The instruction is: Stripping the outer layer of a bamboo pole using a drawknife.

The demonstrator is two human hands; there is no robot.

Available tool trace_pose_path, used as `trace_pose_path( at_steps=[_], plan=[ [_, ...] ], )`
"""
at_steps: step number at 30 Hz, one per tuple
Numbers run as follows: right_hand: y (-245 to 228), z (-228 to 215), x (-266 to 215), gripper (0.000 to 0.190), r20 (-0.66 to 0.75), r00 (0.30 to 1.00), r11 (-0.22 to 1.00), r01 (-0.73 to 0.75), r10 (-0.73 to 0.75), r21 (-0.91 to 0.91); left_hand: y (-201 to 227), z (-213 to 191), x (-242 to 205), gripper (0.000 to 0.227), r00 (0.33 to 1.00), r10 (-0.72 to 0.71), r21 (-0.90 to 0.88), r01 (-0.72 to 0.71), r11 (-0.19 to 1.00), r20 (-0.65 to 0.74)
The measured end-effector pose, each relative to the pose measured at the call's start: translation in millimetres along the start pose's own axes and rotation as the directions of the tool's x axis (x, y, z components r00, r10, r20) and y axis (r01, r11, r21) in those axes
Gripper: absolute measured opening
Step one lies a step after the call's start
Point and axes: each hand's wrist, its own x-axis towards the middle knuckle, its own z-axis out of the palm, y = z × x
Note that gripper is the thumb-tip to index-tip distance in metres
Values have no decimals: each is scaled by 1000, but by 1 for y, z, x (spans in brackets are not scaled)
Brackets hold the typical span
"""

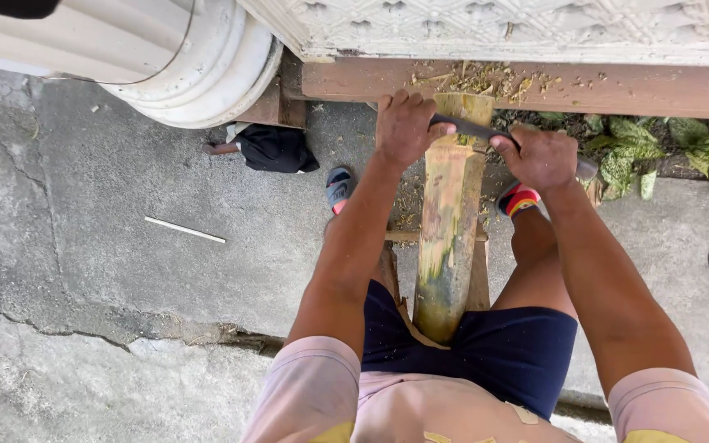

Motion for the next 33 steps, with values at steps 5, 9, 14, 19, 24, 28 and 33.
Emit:
trace_pose_path(
  at_steps=[5,9,14,19,24,28,33],
  plan=[
    [-1,-8,6,56,41,999,999,-16,19,-51,1,9,-5,54,996,-22,-21,20,1000,-87],
    [-3,-12,8,54,129,990,997,-47,55,-63,2,5,-3,53,998,-41,-50,38,998,-42],
    [6,-15,17,54,155,988,999,-22,27,-31,6,6,-7,55,998,-47,-38,45,998,-47],
    [7,-17,21,56,78,996,999,41,-41,7,4,9,-15,59,996,-86,-28,86,996,-21],
    [9,-29,43,51,157,988,1000,1,0,-7,-12,16,12,61,993,-4,-64,-4,998,-117],
    [4,-17,61,51,112,994,1000,9,-7,-25,-28,13,32,63,939,-152,-23,168,986,307],
    [-8,-13,30,56,-76,986,989,148,-147,14,-26,17,-6,61,949,76,-41,-93,995,-306]
  ],
)
